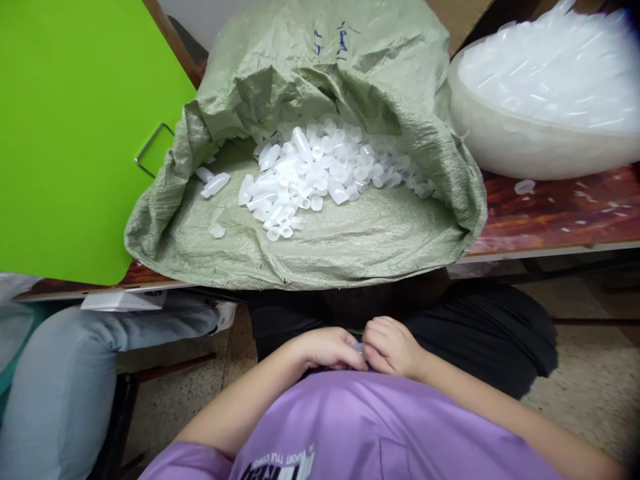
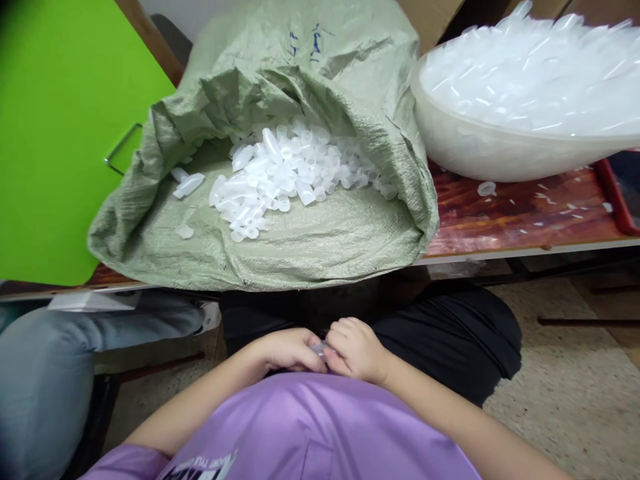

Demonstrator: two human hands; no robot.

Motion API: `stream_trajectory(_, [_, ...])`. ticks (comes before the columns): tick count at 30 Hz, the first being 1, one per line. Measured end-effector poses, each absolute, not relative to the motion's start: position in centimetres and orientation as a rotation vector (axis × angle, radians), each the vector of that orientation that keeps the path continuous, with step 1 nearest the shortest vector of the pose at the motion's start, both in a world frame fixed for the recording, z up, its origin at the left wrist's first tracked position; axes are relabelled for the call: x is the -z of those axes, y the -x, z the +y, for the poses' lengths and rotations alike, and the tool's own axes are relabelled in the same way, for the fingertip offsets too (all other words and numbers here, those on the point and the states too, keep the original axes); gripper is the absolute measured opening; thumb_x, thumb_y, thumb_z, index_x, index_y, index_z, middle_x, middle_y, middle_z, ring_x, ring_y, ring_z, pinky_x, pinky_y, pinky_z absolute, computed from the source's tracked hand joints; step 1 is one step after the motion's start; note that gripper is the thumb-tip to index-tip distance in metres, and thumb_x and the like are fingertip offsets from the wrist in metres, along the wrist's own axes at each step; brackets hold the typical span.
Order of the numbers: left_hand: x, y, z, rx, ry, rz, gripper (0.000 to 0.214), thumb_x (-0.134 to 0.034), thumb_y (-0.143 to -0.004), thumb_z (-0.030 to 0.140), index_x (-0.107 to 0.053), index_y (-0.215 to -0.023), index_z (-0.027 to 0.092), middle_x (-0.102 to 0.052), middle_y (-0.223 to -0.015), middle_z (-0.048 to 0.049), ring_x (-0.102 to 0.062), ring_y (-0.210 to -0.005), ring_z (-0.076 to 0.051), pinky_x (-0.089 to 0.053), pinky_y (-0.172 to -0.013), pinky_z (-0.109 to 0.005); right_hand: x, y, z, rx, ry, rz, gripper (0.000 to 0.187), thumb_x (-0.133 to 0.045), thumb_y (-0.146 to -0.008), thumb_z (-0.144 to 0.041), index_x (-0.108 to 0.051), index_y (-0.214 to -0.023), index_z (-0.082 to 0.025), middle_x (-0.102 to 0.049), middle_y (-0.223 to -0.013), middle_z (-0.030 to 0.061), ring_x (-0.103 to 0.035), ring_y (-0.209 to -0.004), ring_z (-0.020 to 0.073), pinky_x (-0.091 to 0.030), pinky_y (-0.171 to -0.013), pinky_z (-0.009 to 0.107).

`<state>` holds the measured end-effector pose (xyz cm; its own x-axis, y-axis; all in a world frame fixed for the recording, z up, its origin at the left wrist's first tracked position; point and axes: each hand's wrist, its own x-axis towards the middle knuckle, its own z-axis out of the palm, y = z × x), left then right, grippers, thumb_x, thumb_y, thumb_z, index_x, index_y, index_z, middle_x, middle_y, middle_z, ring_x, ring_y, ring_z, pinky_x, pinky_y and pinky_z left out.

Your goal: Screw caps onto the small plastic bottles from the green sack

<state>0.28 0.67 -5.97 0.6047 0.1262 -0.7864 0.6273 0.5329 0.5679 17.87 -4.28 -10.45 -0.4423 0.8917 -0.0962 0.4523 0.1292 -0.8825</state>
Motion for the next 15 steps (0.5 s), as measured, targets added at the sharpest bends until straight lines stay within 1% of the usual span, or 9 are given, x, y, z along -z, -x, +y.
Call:
stream_trajectory(2, [6.1, -0.6, 0.3, 0.357, -1.08, 0.999, 0.017, -0.062, -0.055, 0.025, -0.047, -0.051, 0.018, -0.039, -0.042, 0.0074, -0.03, -0.04, -0.007, -0.019, -0.04, -0.023, 11.2, -17.4, -4.3, -1.339, 1.363, -1.849, 0.047, -0.03, -0.086, -0.052, -0.043, -0.053, -0.02, -0.045, -0.058, 0.0016, -0.043, -0.059, 0.0153, -0.039, -0.066, 0.034])
stream_trajectory(4, [6.2, -0.8, -0.1, 0.365, -1.205, 1.069, 0.011, -0.059, -0.054, 0.022, -0.049, -0.053, 0.018, -0.042, -0.047, 0.0066, -0.035, -0.044, -0.008, -0.022, -0.042, -0.023, 12.0, -16.8, -4.5, -1.423, 1.411, -1.757, 0.05, -0.023, -0.089, -0.049, -0.037, -0.051, -0.02, -0.041, -0.053, -0.0004, -0.039, -0.052, 0.0125, -0.037, -0.056, 0.029])
stream_trajectory(6, [6.2, -1.1, -0.5, 0.377, -1.302, 1.098, 0.008, -0.058, -0.054, 0.021, -0.051, -0.055, 0.018, -0.046, -0.051, 0.006, -0.039, -0.046, -0.009, -0.025, -0.044, -0.022, 12.6, -16.4, -4.6, -1.527, 1.441, -1.658, 0.051, -0.023, -0.088, -0.051, -0.035, -0.05, -0.021, -0.038, -0.049, -0.0022, -0.037, -0.048, 0.0109, -0.035, -0.049, 0.026])
stream_trajectory(9, [6.6, -1.3, -0.6, 0.376, -1.348, 1.143, 0.007, -0.059, -0.055, 0.021, -0.053, -0.056, 0.018, -0.049, -0.052, 0.0051, -0.042, -0.047, -0.009, -0.027, -0.045, -0.022, 13.0, -15.9, -4.5, -1.645, 1.48, -1.518, 0.05, -0.028, -0.085, -0.056, -0.035, -0.049, -0.021, -0.037, -0.045, -0.0033, -0.037, -0.045, 0.0104, -0.035, -0.046, 0.025])
stream_trajectory(11, [7.3, -1.5, -0.4, 0.353, -1.27, 1.156, 0.014, -0.064, -0.058, 0.027, -0.055, -0.058, 0.017, -0.047, -0.048, 0.0053, -0.04, -0.044, -0.008, -0.026, -0.043, -0.022, 13.0, -16.0, -3.9, -1.689, 1.521, -1.434, 0.051, -0.032, -0.082, -0.059, -0.035, -0.048, -0.021, -0.038, -0.044, -0.0032, -0.039, -0.044, 0.0108, -0.036, -0.046, 0.025])
stream_trajectory(13, [8.0, -1.7, -0.1, 0.245, -1.127, 1.157, 0.028, -0.069, -0.06, 0.04, -0.059, -0.068, 0.015, -0.044, -0.047, 0.0062, -0.035, -0.04, -0.007, -0.024, -0.041, -0.022, 12.9, -16.4, -3.0, -1.7, 1.575, -1.357, 0.051, -0.034, -0.081, -0.06, -0.041, -0.05, -0.02, -0.043, -0.046, -0.0016, -0.044, -0.046, 0.0127, -0.039, -0.047, 0.026])
stream_trajectory(14, [8.4, -1.8, 0.1, 0.16, -1.056, 1.159, 0.039, -0.07, -0.059, 0.046, -0.061, -0.077, 0.014, -0.044, -0.049, 0.0064, -0.034, -0.04, -0.006, -0.025, -0.04, -0.021, 12.9, -16.8, -2.4, -1.685, 1.61, -1.318, 0.051, -0.033, -0.081, -0.06, -0.046, -0.055, -0.019, -0.047, -0.05, 0.0, -0.048, -0.049, 0.0142, -0.041, -0.048, 0.027])
stream_trajectory(15, [8.7, -2.0, 0.3, 0.067, -0.99, 1.169, 0.052, -0.072, -0.058, 0.05, -0.06, -0.09, 0.012, -0.048, -0.053, 0.0057, -0.036, -0.04, -0.006, -0.027, -0.04, -0.021, 12.9, -17.3, -1.7, -1.653, 1.65, -1.277, 0.051, -0.03, -0.083, -0.059, -0.052, -0.062, -0.018, -0.053, -0.056, 0.0022, -0.053, -0.054, 0.016, -0.044, -0.051, 0.028])
